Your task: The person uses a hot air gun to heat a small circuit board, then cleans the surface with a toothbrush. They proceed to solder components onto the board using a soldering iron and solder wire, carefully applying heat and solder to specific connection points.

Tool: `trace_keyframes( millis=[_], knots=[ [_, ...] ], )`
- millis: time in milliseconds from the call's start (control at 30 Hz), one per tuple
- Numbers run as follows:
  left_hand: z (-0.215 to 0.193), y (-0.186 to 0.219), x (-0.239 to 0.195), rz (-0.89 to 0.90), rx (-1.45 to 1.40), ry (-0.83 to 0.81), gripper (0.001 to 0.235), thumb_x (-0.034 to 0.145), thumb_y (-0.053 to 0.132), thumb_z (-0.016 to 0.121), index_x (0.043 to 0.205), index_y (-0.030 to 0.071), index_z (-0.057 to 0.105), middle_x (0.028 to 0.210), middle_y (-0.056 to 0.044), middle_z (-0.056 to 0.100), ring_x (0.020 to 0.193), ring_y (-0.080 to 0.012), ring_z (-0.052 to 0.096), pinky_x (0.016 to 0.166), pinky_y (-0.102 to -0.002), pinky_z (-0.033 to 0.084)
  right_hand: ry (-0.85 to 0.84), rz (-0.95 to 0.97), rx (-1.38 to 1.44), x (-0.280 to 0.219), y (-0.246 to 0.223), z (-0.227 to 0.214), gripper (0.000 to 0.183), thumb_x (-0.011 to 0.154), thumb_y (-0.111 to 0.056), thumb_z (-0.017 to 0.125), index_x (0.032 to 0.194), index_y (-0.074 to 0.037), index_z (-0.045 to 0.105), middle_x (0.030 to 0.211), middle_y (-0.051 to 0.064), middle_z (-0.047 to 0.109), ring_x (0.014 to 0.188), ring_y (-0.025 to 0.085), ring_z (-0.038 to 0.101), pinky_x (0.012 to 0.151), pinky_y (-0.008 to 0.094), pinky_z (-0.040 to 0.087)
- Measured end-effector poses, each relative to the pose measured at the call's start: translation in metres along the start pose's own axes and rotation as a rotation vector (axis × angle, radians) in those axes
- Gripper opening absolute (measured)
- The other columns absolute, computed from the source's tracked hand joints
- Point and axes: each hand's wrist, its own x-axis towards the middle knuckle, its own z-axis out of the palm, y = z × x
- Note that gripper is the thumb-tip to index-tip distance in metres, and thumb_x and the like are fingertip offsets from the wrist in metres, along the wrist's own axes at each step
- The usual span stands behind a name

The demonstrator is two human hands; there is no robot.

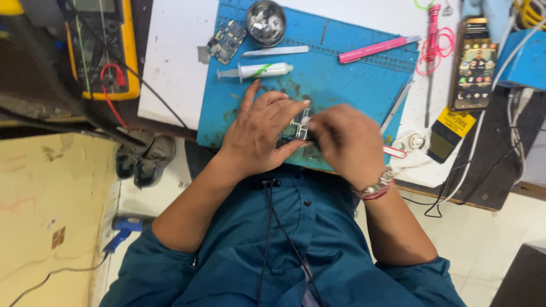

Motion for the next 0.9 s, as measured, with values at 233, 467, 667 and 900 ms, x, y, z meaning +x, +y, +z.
trace_keyframes(
  millis=[233, 467, 667, 900],
  knots=[
    [0.001, 0.003, 0.000, -0.022, 0.025, 0.000, 0.077, 0.081, 0.041, 0.085, 0.145, 0.012, 0.052, 0.121, -0.006, 0.064, 0.126, -0.0277, 0.056, 0.122, -0.071, 0.005, 0.000, -0.032, -0.052, 0.004, -0.006, -0.001, 0.011, 0.090, -0.019, 0.076, 0.090, -0.010, 0.071, 0.085, 0.008, 0.066, 0.078, 0.032, 0.066, 0.067, 0.043, 0.050],
    [-0.002, 0.002, 0.003, -0.032, 0.019, -0.010, 0.070, 0.080, 0.039, 0.084, 0.138, 0.011, 0.055, 0.125, -0.006, 0.064, 0.126, -0.0280, 0.055, 0.123, -0.070, 0.006, 0.034, 0.019, -0.054, 0.003, -0.009, -0.008, 0.007, 0.090, -0.019, 0.073, 0.093, -0.012, 0.073, 0.088, 0.007, 0.069, 0.079, 0.031, 0.067, 0.067, 0.042, 0.051],
    [-0.002, 0.003, 0.004, -0.052, 0.024, -0.030, 0.068, 0.078, 0.037, 0.083, 0.136, 0.013, 0.056, 0.124, -0.003, 0.063, 0.129, -0.0268, 0.055, 0.124, -0.070, 0.005, 0.035, 0.039, -0.008, 0.000, -0.008, -0.007, 0.009, 0.091, -0.020, 0.074, 0.093, -0.011, 0.073, 0.086, 0.008, 0.068, 0.075, 0.032, 0.067, 0.064, 0.043, 0.051],
    [-0.004, 0.005, 0.008, -0.024, 0.042, -0.030, 0.069, 0.078, 0.038, 0.083, 0.137, 0.013, 0.057, 0.125, -0.005, 0.063, 0.126, -0.0278, 0.054, 0.122, -0.070, 0.005, 0.011, 0.084, -0.018, 0.005, -0.006, -0.009, 0.012, 0.090, -0.022, 0.075, 0.090, -0.010, 0.073, 0.083, 0.008, 0.068, 0.071, 0.031, 0.066, 0.061, 0.043, 0.050]
  ],
)
